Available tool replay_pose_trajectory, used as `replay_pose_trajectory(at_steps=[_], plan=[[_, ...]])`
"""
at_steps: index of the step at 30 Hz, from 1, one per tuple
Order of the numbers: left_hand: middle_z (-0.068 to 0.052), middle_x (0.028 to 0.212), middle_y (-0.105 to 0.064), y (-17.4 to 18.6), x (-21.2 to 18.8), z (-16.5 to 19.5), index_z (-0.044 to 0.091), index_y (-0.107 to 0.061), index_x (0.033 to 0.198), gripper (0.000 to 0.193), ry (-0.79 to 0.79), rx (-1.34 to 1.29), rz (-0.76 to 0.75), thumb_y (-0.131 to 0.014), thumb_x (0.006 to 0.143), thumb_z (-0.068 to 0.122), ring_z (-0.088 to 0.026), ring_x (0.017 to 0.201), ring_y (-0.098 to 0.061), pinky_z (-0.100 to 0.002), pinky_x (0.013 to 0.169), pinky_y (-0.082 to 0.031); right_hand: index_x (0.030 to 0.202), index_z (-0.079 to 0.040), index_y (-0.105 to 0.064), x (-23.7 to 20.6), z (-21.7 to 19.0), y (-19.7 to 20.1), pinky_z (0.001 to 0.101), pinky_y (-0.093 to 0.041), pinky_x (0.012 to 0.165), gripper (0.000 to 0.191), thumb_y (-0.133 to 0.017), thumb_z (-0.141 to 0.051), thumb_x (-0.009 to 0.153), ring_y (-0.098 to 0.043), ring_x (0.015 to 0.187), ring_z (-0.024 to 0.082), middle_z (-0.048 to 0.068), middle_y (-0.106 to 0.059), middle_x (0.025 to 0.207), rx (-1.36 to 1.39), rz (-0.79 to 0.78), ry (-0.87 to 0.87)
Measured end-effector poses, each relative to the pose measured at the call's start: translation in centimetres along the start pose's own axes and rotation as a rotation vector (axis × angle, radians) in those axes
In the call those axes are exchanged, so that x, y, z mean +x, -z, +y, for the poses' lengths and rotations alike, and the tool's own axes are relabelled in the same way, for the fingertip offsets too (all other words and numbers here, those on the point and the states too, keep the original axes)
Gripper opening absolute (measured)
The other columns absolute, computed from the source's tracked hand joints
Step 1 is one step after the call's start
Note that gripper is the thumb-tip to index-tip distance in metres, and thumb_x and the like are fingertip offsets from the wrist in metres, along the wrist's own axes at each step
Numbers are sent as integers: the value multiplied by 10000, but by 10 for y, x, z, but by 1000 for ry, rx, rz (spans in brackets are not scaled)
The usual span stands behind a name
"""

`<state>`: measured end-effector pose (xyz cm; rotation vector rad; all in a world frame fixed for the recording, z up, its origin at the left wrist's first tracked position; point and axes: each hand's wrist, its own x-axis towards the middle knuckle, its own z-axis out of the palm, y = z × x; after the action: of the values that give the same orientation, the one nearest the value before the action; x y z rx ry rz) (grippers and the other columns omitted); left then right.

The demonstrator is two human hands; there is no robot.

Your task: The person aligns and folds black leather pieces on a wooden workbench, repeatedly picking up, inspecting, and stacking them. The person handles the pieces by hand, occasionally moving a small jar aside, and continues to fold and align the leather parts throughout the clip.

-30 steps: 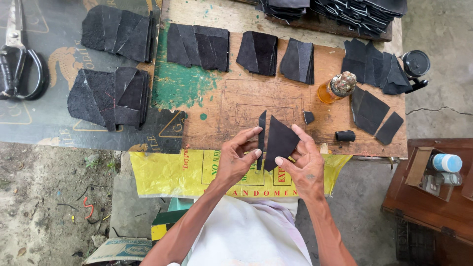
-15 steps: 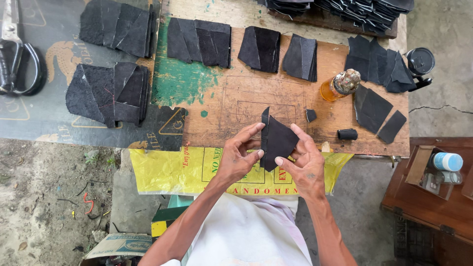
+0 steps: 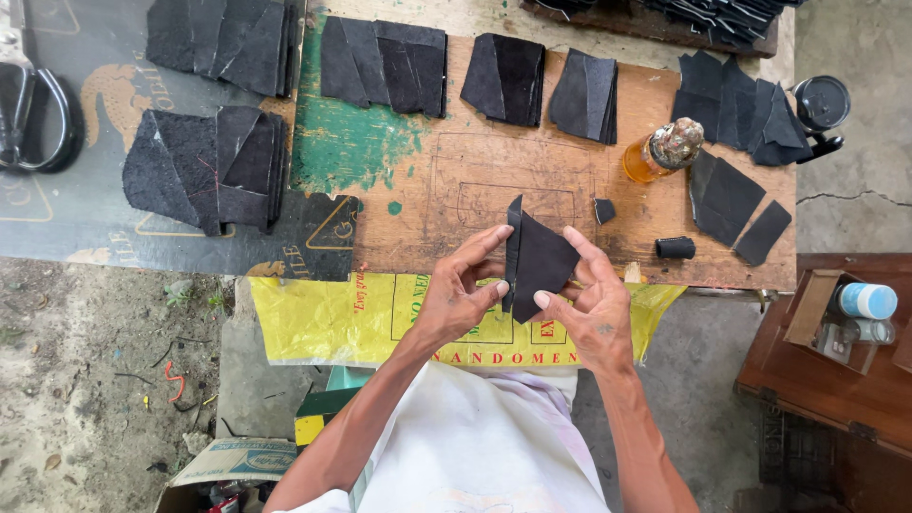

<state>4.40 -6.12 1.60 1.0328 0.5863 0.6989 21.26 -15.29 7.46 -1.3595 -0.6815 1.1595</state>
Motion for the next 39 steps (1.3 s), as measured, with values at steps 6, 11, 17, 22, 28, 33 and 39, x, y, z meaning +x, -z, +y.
replay_pose_trajectory(at_steps=[6,11,17,22,28,33,39], plan=[[-111,1506,-489,4,-3,-8,9,-490,1489,727,74,-15,21,-622,810,-213,-152,1114,-674,-246,846,-576,1548,40,-322,1,-6,-3,351,-667,765,852,-690,156,788,-686,1111,256,237,-616,1332,1,-3,-9],[-154,1442,-527,2,-3,-12,-68,-574,1432,519,22,-139,9,-597,931,-201,-239,1200,-684,-335,939,-597,1566,57,-339,0,-10,-3,333,-650,859,833,-694,160,819,-697,1108,260,258,-641,1313,-46,22,59],[-122,1523,-446,2,-2,2,-30,-510,1452,638,7,-119,-57,-618,850,-210,-282,1238,-659,-356,957,-615,1536,54,-357,2,-14,0,340,-653,806,816,-692,148,798,-707,1071,253,232,-639,1316,-27,57,50],[-121,1543,-450,0,-2,9,-9,-504,1474,691,2,-73,-105,-680,833,-199,-275,1263,-644,-340,1010,-601,1548,55,-356,3,-12,2,331,-610,931,840,-713,156,794,-677,1154,246,242,-632,1334,-77,39,85],[-113,1525,-480,-1,-3,6,6,-504,1490,720,-18,-41,-106,-698,827,-198,-258,1282,-639,-323,1073,-564,1545,55,-354,2,-11,2,334,-583,1003,836,-715,155,797,-664,1200,246,247,-618,1369,-86,31,99],[-109,1519,-491,0,-2,3,14,-508,1490,719,-28,-43,-112,-699,827,-190,-243,1273,-647,-315,1061,-572,1545,52,-357,3,-12,2,333,-584,995,837,-716,154,796,-668,1189,247,245,-627,1355,-99,34,92],[-112,1518,-493,0,-3,4,12,-515,1488,722,-35,-6,-106,-710,823,-193,-223,1249,-644,-306,1058,-567,1547,57,-356,3,-12,0,333,-587,985,831,-718,144,804,-671,1182,250,250,-635,1338,-101,29,98]])
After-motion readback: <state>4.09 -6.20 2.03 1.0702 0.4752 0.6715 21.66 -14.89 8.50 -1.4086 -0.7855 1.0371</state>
